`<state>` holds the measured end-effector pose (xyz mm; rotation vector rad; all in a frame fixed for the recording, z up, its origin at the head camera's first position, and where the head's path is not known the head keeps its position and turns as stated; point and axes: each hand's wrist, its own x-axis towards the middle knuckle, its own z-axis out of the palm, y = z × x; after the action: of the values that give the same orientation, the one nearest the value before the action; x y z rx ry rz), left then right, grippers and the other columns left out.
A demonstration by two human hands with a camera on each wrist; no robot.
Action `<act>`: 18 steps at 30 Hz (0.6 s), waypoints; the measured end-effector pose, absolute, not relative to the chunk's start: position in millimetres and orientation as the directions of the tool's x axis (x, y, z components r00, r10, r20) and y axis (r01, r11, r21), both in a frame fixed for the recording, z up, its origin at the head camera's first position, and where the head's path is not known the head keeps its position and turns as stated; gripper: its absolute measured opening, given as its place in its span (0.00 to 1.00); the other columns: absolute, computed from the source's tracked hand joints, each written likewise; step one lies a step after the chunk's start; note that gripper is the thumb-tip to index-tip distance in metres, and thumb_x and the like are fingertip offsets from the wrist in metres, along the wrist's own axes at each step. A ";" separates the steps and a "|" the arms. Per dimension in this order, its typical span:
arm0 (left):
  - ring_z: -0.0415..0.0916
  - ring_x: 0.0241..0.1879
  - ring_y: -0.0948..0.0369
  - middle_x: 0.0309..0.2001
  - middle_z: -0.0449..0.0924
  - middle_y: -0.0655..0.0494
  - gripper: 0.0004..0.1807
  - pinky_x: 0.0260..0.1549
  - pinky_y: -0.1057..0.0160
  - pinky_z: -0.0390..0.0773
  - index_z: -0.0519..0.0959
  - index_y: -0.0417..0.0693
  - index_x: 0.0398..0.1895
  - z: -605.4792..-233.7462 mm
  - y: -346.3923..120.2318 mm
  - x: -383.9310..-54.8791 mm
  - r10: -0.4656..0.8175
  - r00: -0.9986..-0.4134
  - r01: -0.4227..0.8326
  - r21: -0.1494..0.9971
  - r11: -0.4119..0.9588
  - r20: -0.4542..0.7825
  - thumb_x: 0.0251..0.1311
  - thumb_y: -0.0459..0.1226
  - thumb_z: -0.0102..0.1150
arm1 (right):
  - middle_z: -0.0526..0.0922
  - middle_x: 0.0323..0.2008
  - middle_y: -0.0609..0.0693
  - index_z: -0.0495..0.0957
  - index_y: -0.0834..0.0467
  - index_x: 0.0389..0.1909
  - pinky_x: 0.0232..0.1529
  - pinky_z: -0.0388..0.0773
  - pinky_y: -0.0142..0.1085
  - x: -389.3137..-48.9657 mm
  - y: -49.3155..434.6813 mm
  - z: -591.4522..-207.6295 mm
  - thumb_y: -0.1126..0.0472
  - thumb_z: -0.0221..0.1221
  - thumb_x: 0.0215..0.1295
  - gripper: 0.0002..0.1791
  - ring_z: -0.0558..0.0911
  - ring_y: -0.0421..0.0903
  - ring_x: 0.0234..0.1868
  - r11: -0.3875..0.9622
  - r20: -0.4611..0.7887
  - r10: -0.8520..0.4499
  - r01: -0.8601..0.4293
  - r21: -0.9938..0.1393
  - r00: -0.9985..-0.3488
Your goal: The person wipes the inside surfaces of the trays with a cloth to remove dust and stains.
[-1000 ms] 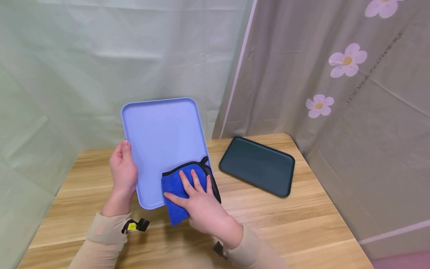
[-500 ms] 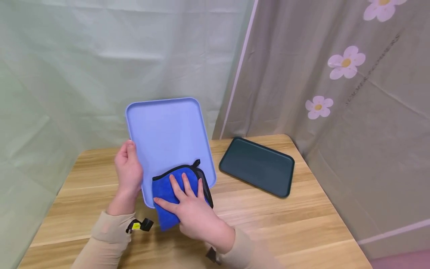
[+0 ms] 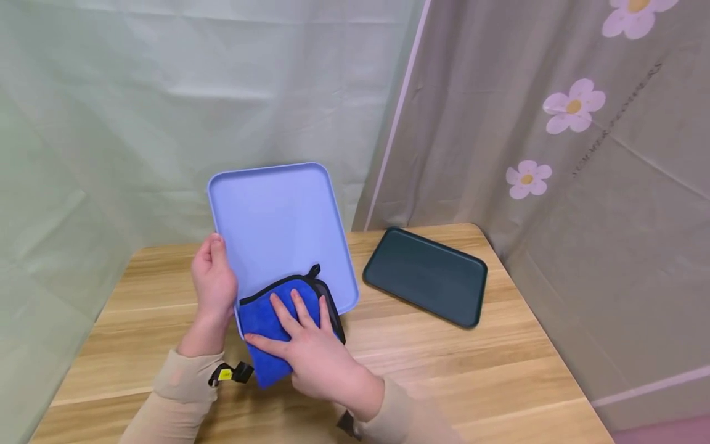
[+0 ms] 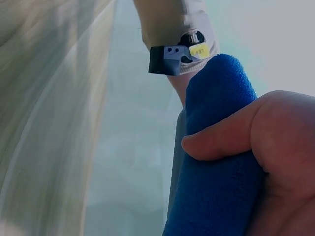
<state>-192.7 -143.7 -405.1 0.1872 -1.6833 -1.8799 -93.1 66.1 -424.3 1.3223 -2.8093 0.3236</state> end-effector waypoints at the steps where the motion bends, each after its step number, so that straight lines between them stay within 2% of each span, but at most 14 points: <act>1: 0.72 0.40 0.61 0.34 0.73 0.59 0.17 0.42 0.67 0.72 0.81 0.38 0.45 -405.1 -143.9 -192.6 -0.518 -0.808 0.334 0.943 -0.008 0.282 0.86 0.40 0.46 | 0.35 0.87 0.54 0.54 0.24 0.83 0.73 0.44 0.78 -93.5 67.4 -424.7 0.71 0.72 0.53 0.64 0.34 0.63 0.85 0.619 0.106 -0.760 -0.763 -0.184 -0.642; 8: 0.69 0.37 0.62 0.31 0.69 0.59 0.17 0.41 0.68 0.70 0.80 0.36 0.43 -405.6 -146.5 -192.4 -0.526 -0.796 0.345 0.938 0.013 0.300 0.86 0.38 0.46 | 0.38 0.87 0.52 0.56 0.23 0.82 0.72 0.45 0.78 -98.0 80.0 -423.4 0.72 0.70 0.54 0.62 0.37 0.62 0.85 0.638 0.093 -0.742 -0.742 -0.203 -0.664; 12: 0.70 0.38 0.62 0.32 0.71 0.59 0.16 0.41 0.68 0.71 0.81 0.39 0.42 -405.5 -149.6 -193.1 -0.525 -0.799 0.340 0.940 0.009 0.294 0.85 0.39 0.47 | 0.38 0.87 0.51 0.57 0.22 0.81 0.70 0.47 0.81 -101.9 87.9 -421.6 0.75 0.69 0.54 0.63 0.37 0.62 0.85 0.657 0.070 -0.723 -0.715 -0.239 -0.688; 18: 0.68 0.35 0.62 0.29 0.66 0.60 0.16 0.37 0.67 0.69 0.78 0.45 0.36 -404.6 -155.3 -193.4 -0.516 -0.806 0.330 0.944 0.016 0.291 0.85 0.40 0.47 | 0.37 0.87 0.49 0.56 0.20 0.81 0.68 0.48 0.82 -106.9 98.2 -422.2 0.76 0.68 0.54 0.63 0.38 0.64 0.85 0.691 0.032 -0.690 -0.671 -0.270 -0.724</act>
<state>-193.4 -155.3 -404.6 0.1904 -1.7100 -1.8491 -106.9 98.2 -422.2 1.1899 -2.9546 0.4256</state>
